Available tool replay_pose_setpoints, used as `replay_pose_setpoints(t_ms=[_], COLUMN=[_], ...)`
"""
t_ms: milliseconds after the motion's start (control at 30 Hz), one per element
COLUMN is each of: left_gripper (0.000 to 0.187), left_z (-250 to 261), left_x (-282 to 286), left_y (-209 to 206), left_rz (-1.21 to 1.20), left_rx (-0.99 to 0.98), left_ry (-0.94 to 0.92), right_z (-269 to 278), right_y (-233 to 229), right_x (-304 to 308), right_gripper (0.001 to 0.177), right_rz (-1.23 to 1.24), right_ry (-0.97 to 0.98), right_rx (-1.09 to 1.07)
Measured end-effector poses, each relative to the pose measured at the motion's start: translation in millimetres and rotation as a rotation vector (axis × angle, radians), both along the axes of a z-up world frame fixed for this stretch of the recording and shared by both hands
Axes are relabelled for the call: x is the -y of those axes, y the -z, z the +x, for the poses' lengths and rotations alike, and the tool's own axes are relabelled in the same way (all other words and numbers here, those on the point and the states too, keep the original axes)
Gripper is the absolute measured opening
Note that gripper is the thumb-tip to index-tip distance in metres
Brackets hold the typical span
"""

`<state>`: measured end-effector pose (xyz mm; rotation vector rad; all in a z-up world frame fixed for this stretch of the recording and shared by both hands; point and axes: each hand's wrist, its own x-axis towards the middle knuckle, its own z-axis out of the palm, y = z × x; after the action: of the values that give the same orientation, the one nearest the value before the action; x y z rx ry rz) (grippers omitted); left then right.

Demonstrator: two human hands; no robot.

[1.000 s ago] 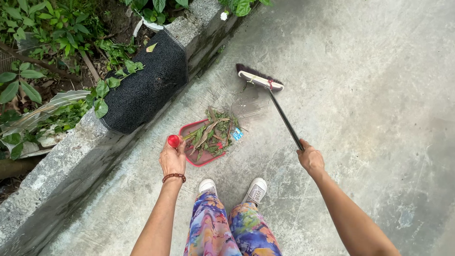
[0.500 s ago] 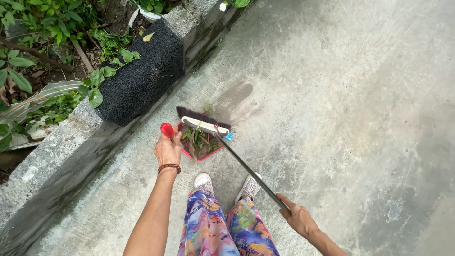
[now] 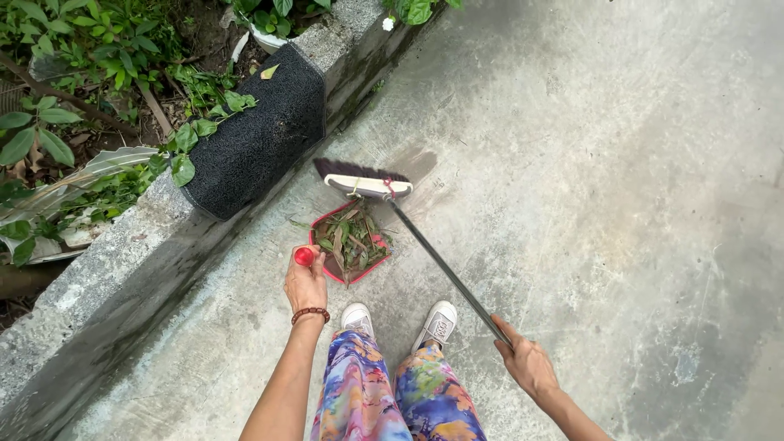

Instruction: Sweeping plant debris and leaves from an outdoor concrete path into a dustpan and onto a tarp.

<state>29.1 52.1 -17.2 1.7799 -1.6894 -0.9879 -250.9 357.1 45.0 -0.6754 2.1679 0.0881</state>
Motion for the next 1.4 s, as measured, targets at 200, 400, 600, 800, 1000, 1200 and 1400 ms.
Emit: replay_pose_setpoints(t_ms=[200, 400, 600, 800, 1000, 1200, 1400], left_gripper=[0.012, 0.013, 0.01, 0.014, 0.012, 0.011, 0.013], left_z=[-4, -1, 14, 14, 24, 32, 28], left_x=[1, 3, -9, -19, -32, -51, -73], left_y=[-7, -3, 15, -5, 1, -20, -24], left_rz=[0.033, 0.055, -0.008, 0.134, 0.074, 0.053, 0.018], left_rx=[0.074, 0.015, -0.135, -0.21, -0.277, -0.218, -0.256], left_ry=[-0.026, -0.006, 0.008, -0.05, -0.045, -0.099, -0.125], right_z=[-2, 32, 31, 17, 1, -28, -61], right_y=[115, 38, -25, 26, 4, 15, 41], right_x=[59, 17, -32, -45, -27, -42, -39], right_gripper=[0.059, 0.058, 0.059, 0.057, 0.057, 0.058, 0.056], right_rz=[-0.147, 0.063, 0.104, -0.177, -0.035, -0.076, -0.129], right_ry=[-0.05, 0.25, 0.341, 0.135, 0.394, 0.514, 0.428], right_rx=[-0.094, 0.326, 0.369, 0.149, 0.193, 0.211, 0.131])
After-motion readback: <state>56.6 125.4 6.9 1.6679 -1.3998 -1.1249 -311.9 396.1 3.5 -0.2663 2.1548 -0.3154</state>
